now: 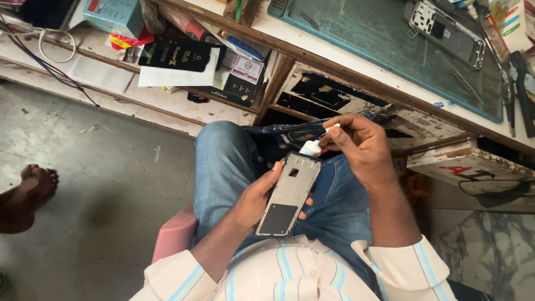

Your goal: The person handles a small electronic component and applies adhesive from a tube along the edges of a smartphone chassis. They manipulate the component and the chassis while seated at a cluttered workbench.

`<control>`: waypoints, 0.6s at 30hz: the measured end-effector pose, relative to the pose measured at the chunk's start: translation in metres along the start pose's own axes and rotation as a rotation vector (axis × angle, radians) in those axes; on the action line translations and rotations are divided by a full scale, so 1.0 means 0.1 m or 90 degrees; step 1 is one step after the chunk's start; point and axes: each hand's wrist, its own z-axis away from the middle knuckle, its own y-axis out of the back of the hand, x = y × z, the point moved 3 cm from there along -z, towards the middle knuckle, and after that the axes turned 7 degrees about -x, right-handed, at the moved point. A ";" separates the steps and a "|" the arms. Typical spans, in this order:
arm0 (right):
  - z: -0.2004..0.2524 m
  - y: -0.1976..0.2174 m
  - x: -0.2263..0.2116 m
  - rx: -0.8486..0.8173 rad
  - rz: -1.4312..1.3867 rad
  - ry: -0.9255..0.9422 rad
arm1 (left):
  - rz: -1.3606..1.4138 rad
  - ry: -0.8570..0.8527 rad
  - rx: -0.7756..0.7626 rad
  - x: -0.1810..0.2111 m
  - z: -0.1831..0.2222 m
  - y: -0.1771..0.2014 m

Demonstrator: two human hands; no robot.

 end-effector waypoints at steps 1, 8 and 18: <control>0.00 0.01 0.01 0.000 0.001 -0.007 | 0.005 0.000 -0.001 0.00 0.00 0.00; -0.02 0.07 0.00 -0.057 0.049 -0.018 | -0.016 0.021 0.011 -0.01 -0.01 0.03; -0.13 0.06 -0.14 -0.151 0.154 -0.092 | -0.019 0.033 0.027 -0.03 -0.02 0.08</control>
